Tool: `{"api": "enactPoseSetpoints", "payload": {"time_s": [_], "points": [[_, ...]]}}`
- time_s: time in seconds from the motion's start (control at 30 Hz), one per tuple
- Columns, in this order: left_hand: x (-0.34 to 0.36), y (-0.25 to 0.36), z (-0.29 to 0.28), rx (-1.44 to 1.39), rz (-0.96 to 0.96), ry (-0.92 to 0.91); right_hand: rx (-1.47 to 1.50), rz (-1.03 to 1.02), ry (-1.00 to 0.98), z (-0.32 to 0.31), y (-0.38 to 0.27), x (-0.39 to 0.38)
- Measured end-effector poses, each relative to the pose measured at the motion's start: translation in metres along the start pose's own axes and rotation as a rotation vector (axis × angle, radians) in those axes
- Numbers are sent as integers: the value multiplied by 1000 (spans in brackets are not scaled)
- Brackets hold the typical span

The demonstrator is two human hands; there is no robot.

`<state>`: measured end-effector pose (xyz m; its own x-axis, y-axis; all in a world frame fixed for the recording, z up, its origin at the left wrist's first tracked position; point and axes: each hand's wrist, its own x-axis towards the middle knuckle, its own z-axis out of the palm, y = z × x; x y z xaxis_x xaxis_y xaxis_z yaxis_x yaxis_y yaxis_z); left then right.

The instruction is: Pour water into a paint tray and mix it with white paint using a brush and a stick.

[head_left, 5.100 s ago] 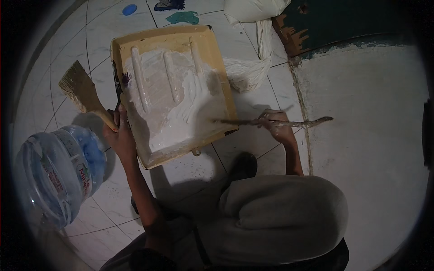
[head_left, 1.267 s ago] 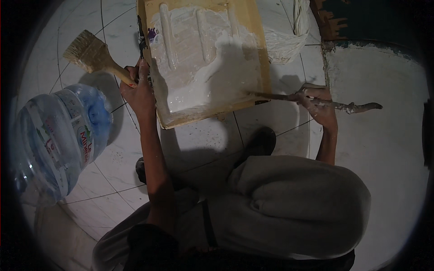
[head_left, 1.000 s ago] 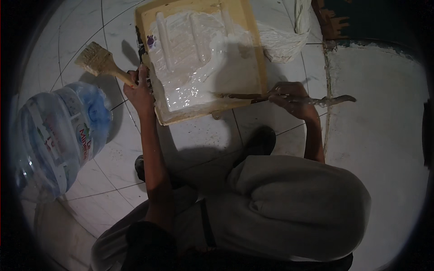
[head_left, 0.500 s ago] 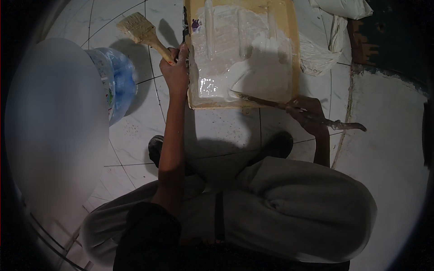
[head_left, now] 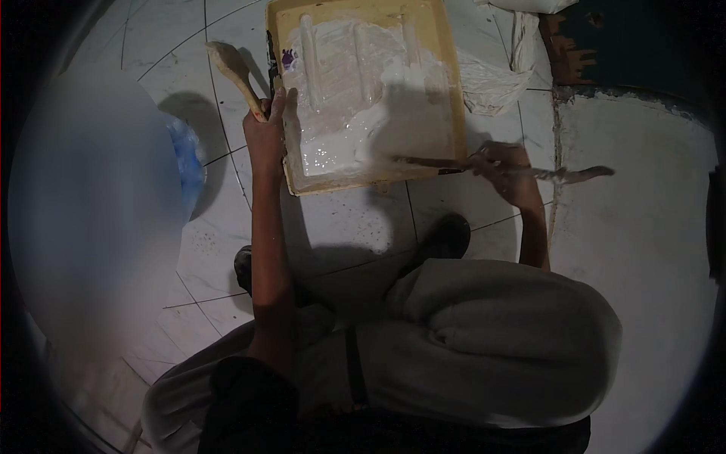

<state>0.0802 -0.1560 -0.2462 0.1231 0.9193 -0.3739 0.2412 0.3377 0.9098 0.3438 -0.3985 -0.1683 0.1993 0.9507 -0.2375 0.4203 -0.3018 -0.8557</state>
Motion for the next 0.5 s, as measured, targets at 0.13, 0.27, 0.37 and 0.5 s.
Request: {"api": "enactPoseSetpoints", "payload": {"time_s": [0.13,0.27,0.37,0.5], "points": [[6,-1,-10,54,-85,22,-87,4,203,-42,-20,0],[-4,23,-5,87,35,2,-394,42,-38,-56,-69,12],[-10,33,-2,123,115,9,-429,-9,-79,-48,-59,18],[-12,28,-3,144,189,35,-316,-89,160,-51,-48,24]]}}
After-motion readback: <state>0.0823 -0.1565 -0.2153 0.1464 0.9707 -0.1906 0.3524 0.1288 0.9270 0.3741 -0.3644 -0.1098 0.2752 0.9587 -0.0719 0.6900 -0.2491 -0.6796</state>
